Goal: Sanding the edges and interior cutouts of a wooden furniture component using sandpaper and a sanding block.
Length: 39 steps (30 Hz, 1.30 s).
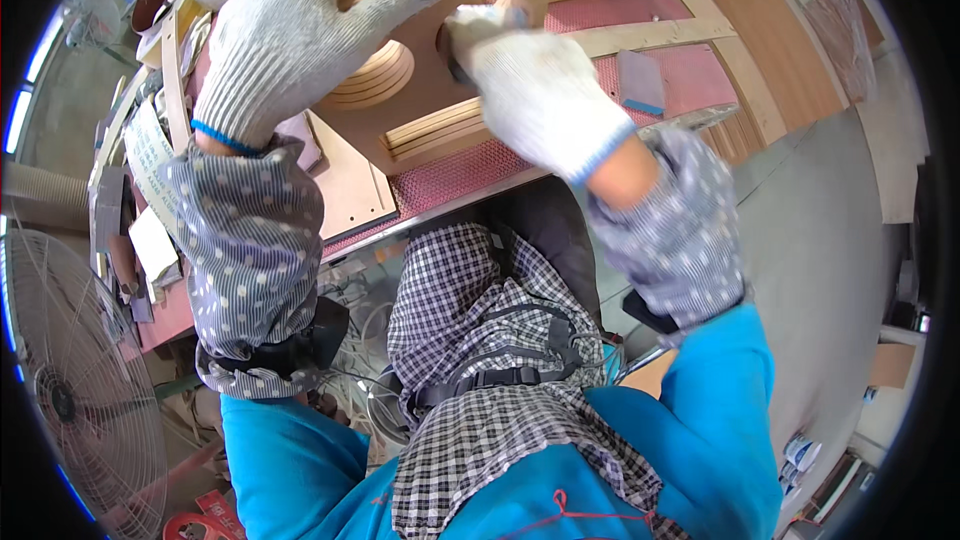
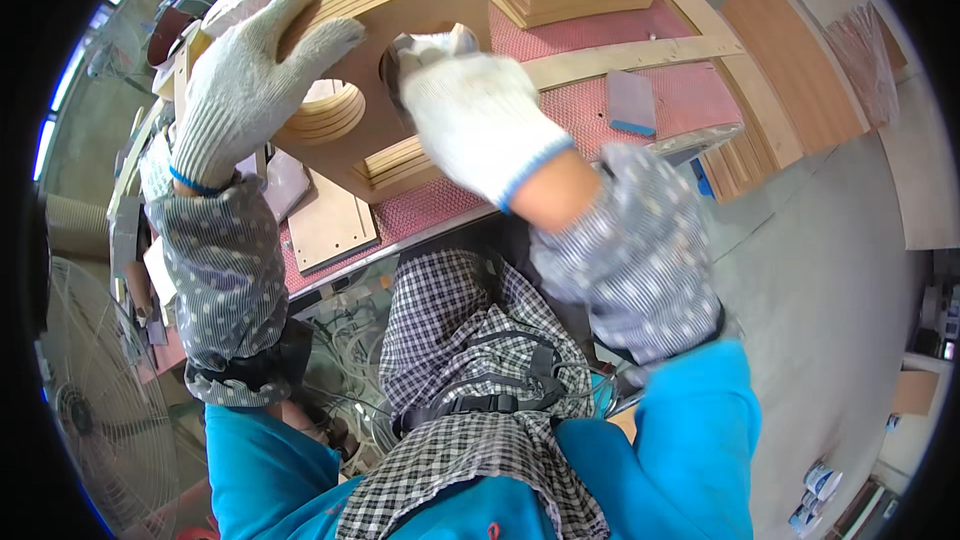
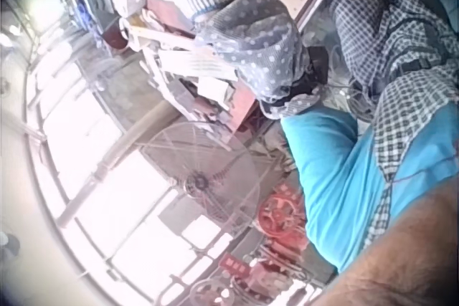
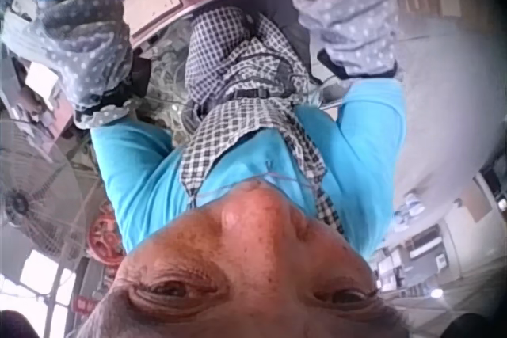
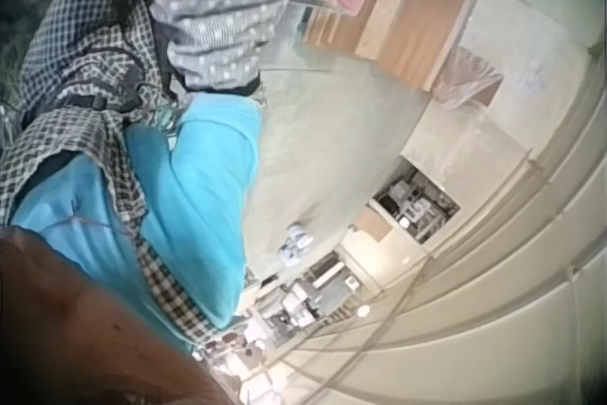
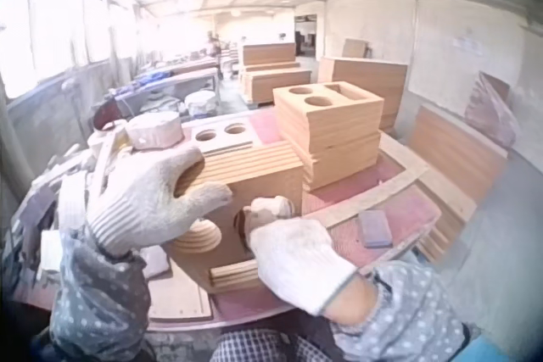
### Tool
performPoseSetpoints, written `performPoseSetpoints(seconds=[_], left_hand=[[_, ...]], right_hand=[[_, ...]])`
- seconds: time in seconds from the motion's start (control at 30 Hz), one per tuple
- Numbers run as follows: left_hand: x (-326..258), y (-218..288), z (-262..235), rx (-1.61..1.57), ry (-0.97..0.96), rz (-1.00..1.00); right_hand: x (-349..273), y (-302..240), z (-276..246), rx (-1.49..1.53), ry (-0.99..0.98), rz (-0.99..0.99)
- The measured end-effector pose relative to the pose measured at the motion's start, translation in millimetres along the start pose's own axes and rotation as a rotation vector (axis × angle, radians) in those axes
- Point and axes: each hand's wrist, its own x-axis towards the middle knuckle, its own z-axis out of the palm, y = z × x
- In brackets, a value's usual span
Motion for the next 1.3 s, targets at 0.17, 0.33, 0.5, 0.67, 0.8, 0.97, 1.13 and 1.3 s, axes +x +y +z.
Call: performPoseSetpoints(seconds=[0.17, 0.33, 0.5, 0.67, 0.8, 0.97, 1.13, 1.3], left_hand=[[-4, 1, 5, 0.028, 0.033, -0.038], [-5, 10, -7, 0.017, -0.052, -0.072], [-1, 4, 2, 0.057, 0.014, -0.037], [-7, 12, -1, 0.028, 0.007, -0.022], [-3, 11, -2, 0.010, -0.001, -0.043], [-5, 6, -1, 0.010, -0.010, -0.033], [3, 11, 3, -0.008, -0.019, -0.069], [0, 5, -3, -0.001, -0.007, 0.002]], right_hand=[[1, 4, 4, 0.019, -0.027, -0.036], [-2, -5, -11, -0.072, -0.062, -0.011], [1, 8, 6, 0.002, 0.015, -0.084], [-10, 9, -8, 0.042, -0.037, -0.059], [15, 12, 5, 0.056, -0.046, -0.016], [-17, 2, -11, 0.149, -0.048, 0.009], [22, 19, 13, 0.122, 0.031, 0.005], [-4, 6, -4, 0.120, -0.072, -0.011]])
